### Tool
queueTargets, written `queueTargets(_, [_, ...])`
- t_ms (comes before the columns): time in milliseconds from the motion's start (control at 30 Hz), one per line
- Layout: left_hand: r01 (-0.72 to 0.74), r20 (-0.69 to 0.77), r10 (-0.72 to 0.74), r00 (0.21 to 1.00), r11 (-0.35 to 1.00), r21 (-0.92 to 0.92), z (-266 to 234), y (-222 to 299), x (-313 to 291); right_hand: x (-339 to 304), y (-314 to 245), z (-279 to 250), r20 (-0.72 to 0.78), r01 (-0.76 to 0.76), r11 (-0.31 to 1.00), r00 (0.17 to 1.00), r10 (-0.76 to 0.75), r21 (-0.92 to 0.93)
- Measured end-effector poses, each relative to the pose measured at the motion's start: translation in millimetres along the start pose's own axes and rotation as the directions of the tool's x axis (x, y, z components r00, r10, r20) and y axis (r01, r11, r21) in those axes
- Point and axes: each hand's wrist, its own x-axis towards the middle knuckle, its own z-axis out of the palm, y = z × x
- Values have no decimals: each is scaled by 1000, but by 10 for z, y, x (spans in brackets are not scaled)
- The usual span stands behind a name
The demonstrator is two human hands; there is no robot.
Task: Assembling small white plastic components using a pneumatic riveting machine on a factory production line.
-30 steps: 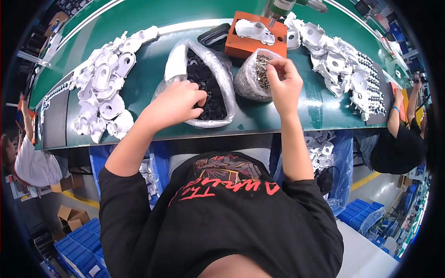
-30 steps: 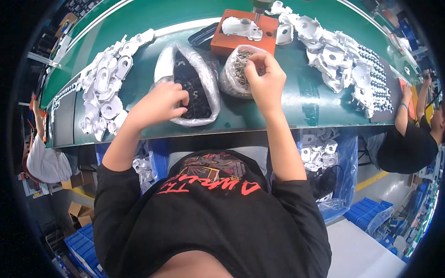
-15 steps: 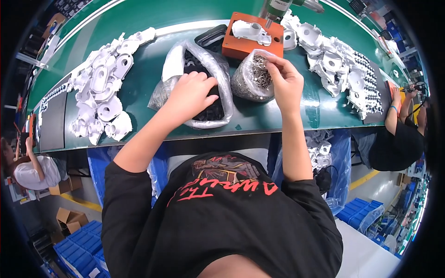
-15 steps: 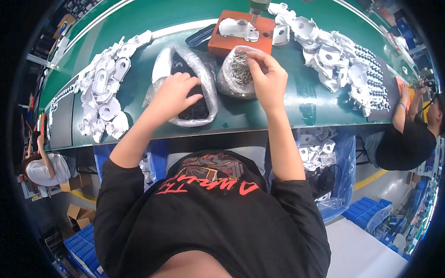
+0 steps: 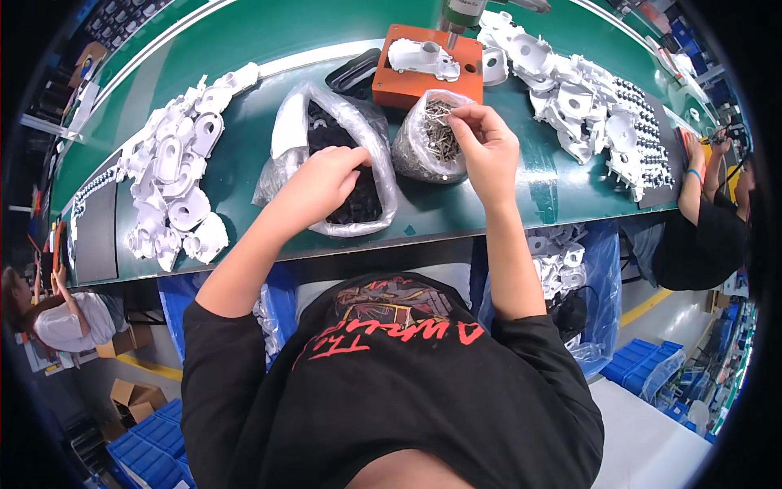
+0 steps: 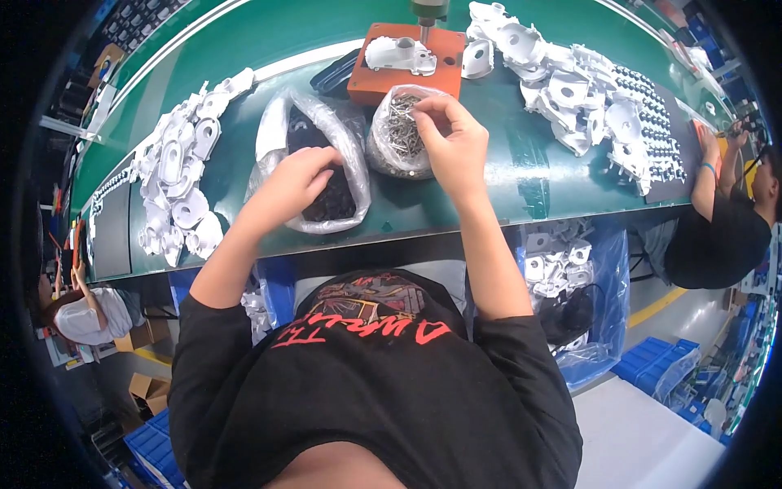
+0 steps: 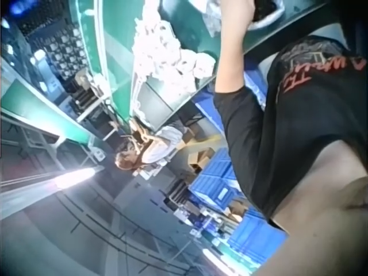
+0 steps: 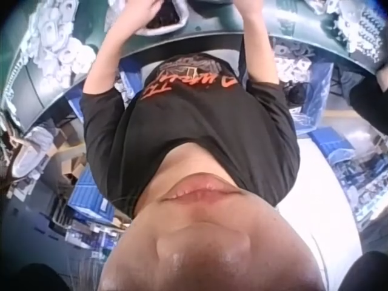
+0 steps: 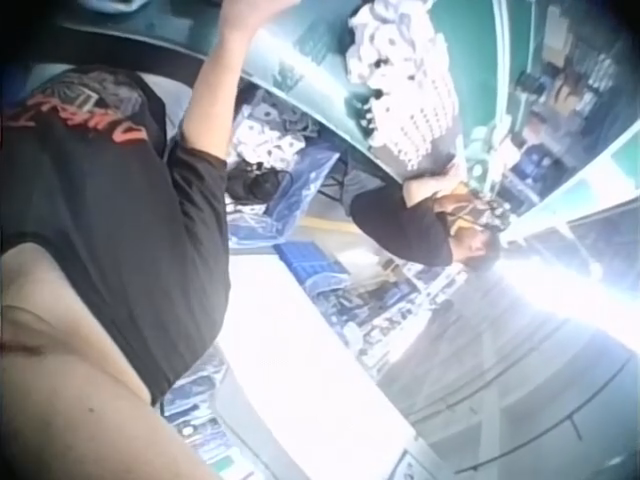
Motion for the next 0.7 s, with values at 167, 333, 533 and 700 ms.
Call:
queueTargets(167, [87, 1, -88, 996, 985, -149, -290, 28, 95, 11, 16, -17, 9, -19, 1000, 1000, 19, 4])
queueTargets(333, [84, -194, -162, 967, 930, -358, -435, 50, 531, 41, 22, -36, 39, -58, 995, 998, 55, 87])
queueTargets(533, [30, -214, -111, 970, 936, -350, -470, -231, 1552, 47, 47, -43, 55, -37, 997, 998, 34, 64])
queueTargets(700, [80, 10, -80, 997, 959, -271, -325, -382, 2261, 36, 24, -37, 42, -14, 1000, 999, 13, 19])
